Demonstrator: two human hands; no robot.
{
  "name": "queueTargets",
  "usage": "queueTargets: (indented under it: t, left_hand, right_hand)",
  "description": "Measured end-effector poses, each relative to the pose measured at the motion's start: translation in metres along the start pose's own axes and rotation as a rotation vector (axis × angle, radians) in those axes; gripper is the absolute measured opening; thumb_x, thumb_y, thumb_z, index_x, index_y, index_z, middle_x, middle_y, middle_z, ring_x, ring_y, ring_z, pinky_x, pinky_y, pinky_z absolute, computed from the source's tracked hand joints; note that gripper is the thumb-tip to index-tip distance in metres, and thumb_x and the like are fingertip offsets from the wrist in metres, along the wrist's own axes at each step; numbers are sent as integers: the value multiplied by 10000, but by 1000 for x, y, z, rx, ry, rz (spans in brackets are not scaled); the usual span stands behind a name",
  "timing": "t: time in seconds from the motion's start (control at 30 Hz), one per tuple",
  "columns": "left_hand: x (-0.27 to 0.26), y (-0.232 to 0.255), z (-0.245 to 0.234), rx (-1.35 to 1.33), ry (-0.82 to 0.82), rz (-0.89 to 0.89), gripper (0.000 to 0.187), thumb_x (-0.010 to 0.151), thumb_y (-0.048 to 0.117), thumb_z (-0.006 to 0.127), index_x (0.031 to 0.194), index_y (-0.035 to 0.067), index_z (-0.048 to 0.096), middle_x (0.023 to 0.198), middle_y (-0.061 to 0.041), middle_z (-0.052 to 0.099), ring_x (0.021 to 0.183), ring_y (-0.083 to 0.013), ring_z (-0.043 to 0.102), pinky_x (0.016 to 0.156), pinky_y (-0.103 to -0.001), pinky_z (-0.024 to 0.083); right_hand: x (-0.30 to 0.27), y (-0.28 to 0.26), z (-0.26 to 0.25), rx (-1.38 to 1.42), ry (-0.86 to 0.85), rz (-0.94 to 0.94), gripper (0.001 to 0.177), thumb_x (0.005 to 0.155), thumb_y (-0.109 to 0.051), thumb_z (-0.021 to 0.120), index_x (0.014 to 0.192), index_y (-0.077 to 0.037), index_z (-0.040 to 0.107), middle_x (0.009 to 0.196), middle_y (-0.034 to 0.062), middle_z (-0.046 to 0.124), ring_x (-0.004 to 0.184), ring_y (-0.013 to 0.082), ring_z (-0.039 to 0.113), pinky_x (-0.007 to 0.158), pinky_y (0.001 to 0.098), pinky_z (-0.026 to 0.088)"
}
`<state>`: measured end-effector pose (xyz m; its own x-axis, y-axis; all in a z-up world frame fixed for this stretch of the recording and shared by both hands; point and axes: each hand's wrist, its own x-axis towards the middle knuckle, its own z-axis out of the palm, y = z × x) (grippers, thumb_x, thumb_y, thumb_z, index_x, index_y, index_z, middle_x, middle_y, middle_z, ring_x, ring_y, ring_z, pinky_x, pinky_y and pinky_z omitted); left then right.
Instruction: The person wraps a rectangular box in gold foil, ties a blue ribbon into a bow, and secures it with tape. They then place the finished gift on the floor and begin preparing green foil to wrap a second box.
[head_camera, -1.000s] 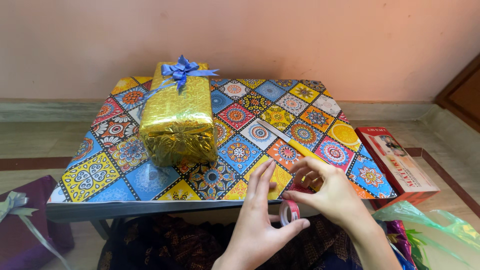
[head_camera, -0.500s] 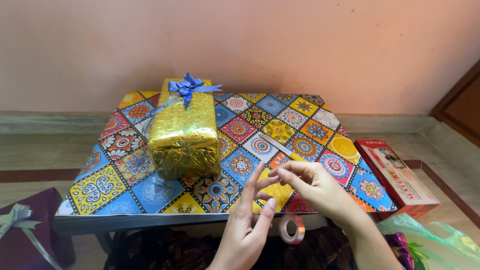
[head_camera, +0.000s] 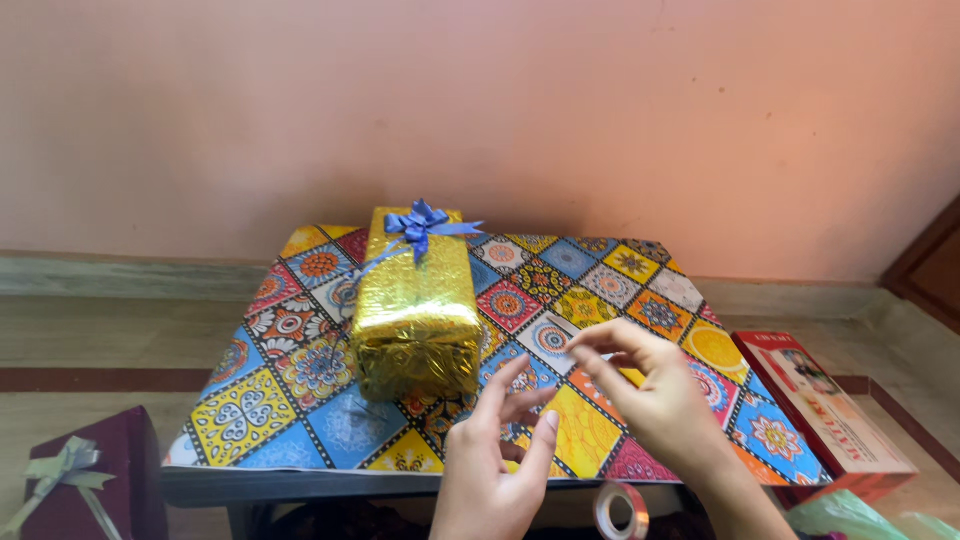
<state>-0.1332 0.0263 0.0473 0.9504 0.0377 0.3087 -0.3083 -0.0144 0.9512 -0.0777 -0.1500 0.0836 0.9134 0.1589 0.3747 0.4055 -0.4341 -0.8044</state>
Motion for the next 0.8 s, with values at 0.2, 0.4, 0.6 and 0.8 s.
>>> queueTargets:
  t: [0.2,0.4,0.6,0.8]
  left_hand:
    - [27,21,-59,395,250,433,223,892,129,715,1090,32,748,963,-123,787,877,-242,795,797,-359,607]
    - [116,32,-138,1015,261,492,269,863,219,707,1103,106,753,1165,-94,690,1159,-294,575,1015,-492,407]
    - [148,21,-146,1227,112,333,279,851,303,721,1094,169,752,1240,-32,637,1230,-248,502,1069,-619,268]
    - [139,20,-139,1137,144,322,156,839,264,732,901,124,763,1114,-26,674,1222,-235,541,1114,-637,250]
  right_hand:
    - [26,-11,-1,284,191,110,250,1007,-145,593,1159,-17,745,1013,66,730,986,123,651,868,285,511]
    - [42,-29,30,278,92,-2,334,966,-48,504,1259,-53,666,1138,51,722,997,127,674,916,292,565]
    - [67,-49,53,207,37,-22,322,987,-50,496,1257,-57,670,1148,56,759,1001,133,678,881,291,539]
    - [102,-64,69,167,-60,-122,293,977,-71,528,1198,-38,719,1075,70,757,1047,102,671,924,262,530]
